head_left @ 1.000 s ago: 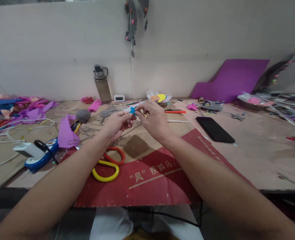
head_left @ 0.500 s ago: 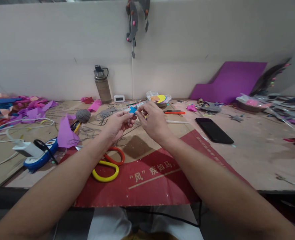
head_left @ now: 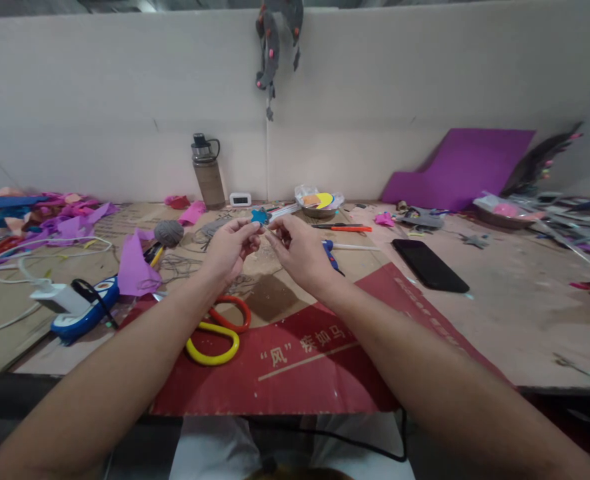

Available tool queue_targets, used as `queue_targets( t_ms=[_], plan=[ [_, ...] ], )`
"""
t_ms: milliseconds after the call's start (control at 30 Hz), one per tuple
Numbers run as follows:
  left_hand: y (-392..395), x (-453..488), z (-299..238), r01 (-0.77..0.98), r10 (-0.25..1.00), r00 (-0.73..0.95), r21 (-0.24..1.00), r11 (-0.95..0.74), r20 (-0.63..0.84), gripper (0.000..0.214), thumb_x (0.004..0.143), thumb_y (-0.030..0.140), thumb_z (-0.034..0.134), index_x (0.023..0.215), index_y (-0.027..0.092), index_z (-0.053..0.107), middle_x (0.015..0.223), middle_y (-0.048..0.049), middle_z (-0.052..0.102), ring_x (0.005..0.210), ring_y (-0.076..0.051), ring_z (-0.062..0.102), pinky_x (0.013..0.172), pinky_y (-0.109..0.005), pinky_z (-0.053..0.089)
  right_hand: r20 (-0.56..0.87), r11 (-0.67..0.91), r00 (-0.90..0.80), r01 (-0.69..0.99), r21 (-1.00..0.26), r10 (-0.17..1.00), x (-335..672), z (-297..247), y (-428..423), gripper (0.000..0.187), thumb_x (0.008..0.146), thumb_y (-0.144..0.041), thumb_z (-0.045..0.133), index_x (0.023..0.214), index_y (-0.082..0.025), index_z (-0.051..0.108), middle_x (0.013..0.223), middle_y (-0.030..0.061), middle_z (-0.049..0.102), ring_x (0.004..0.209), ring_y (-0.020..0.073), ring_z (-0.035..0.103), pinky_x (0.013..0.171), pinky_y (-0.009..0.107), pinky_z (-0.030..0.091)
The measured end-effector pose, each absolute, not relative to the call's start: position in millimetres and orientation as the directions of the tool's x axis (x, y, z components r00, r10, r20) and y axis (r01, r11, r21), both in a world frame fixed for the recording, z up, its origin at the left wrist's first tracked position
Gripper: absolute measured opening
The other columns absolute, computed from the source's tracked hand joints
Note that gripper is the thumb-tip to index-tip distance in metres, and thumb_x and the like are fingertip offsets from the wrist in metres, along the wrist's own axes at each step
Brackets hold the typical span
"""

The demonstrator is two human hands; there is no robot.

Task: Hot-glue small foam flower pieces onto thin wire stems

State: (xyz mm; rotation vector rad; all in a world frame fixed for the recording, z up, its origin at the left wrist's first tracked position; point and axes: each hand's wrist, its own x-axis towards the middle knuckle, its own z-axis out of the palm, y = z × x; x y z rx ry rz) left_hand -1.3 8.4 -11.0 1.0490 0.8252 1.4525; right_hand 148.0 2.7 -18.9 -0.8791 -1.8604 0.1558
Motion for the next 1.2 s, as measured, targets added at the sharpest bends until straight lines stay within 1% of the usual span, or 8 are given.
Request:
queue_targets(
  t_ms=[200,400,633,700,800,933,1067,1200],
  plan=[
    [13,-7,-11,-0.41,0.988,-0.005,0.901,-0.143,0.155,0.019,0.066,0.018,0.075,0.076,0.013,0.059,0.073,-0.0017,0.067,0.055,-0.005,0.056,0.052,-0.015,0.042,0.679,0.703,-0.251,0.457,-0.545,0.69,143,-23,0,0.014,0.088,-0.021,0.048,0.083,-0.018,0.061,0.081,0.0037,0.063,0.074,0.0151,0.054,0.072,0.028,0.04],
    [9,-6,-8,-0.395,0.991,0.014,0.911,-0.12,0.137,0.009,0.067,0.017,0.068,0.071,0.012,0.061,0.07,-0.0028,0.067,0.055,-0.006,0.057,0.05,-0.016,0.042,0.67,0.708,-0.281,0.467,-0.53,0.687,143,-23,-1,0.016,0.088,-0.021,0.049,0.084,-0.017,0.064,0.083,0.0058,0.066,0.078,0.0165,0.056,0.074,0.029,0.041],
    [11,-7,-7,-0.406,0.989,-0.006,0.903,-0.139,0.15,0.009,0.065,0.017,0.066,0.069,0.013,0.058,0.072,-0.0039,0.067,0.054,-0.007,0.056,0.053,-0.019,0.043,0.644,0.706,-0.336,0.519,-0.483,0.687,145,-23,0,0.015,0.086,-0.022,0.051,0.079,-0.019,0.064,0.081,0.0048,0.065,0.08,0.0168,0.055,0.075,0.03,0.04],
    [12,-8,-8,-0.395,0.986,-0.008,0.905,-0.159,0.169,0.011,0.065,0.018,0.068,0.069,0.014,0.058,0.069,-0.0028,0.066,0.054,-0.007,0.056,0.053,-0.02,0.042,0.636,0.679,-0.29,0.504,-0.535,0.716,145,-22,0,0.019,0.088,-0.031,0.051,0.078,-0.019,0.062,0.079,0.004,0.063,0.078,0.0163,0.054,0.074,0.03,0.04],
    [11,-6,-10,-0.37,0.974,-0.004,0.905,-0.212,0.227,0.014,0.065,0.019,0.072,0.069,0.014,0.06,0.066,-0.0015,0.064,0.053,-0.007,0.055,0.051,-0.019,0.04,0.617,0.623,-0.139,0.338,-0.706,0.775,145,-20,4,0.025,0.089,-0.042,0.05,0.085,-0.018,0.057,0.083,0.0032,0.061,0.075,0.0142,0.052,0.072,0.029,0.041],
    [5,-2,-9,-0.308,0.961,0.035,0.918,-0.249,0.273,0.014,0.067,0.022,0.073,0.07,0.013,0.063,0.066,-0.0024,0.065,0.052,-0.007,0.054,0.051,-0.02,0.039,0.534,0.537,-0.058,0.119,-0.835,0.843,146,-18,11,0.02,0.084,-0.038,0.053,0.081,-0.019,0.052,0.074,-0.0012,0.053,0.067,0.0112,0.046,0.065,0.026,0.038],
    [0,0,-6,-0.264,0.963,0.067,0.935,-0.237,0.262,0.016,0.067,0.024,0.074,0.07,0.013,0.064,0.065,-0.0033,0.064,0.053,-0.008,0.055,0.051,-0.021,0.039,0.492,0.497,-0.071,0.129,-0.858,0.868,148,-17,13,0.019,0.081,-0.031,0.053,0.067,-0.02,0.047,0.063,-0.0044,0.043,0.06,0.0105,0.039,0.06,0.026,0.034],
    [2,0,-4,-0.251,0.971,0.072,0.946,-0.204,0.228,0.02,0.067,0.029,0.075,0.069,0.012,0.063,0.064,-0.0042,0.064,0.052,-0.009,0.055,0.049,-0.021,0.039,0.522,0.528,-0.089,0.203,-0.824,0.848,149,-16,12,0.018,0.081,-0.031,0.053,0.067,-0.02,0.048,0.063,-0.0039,0.045,0.06,0.0109,0.04,0.06,0.027,0.034]
  ],
)
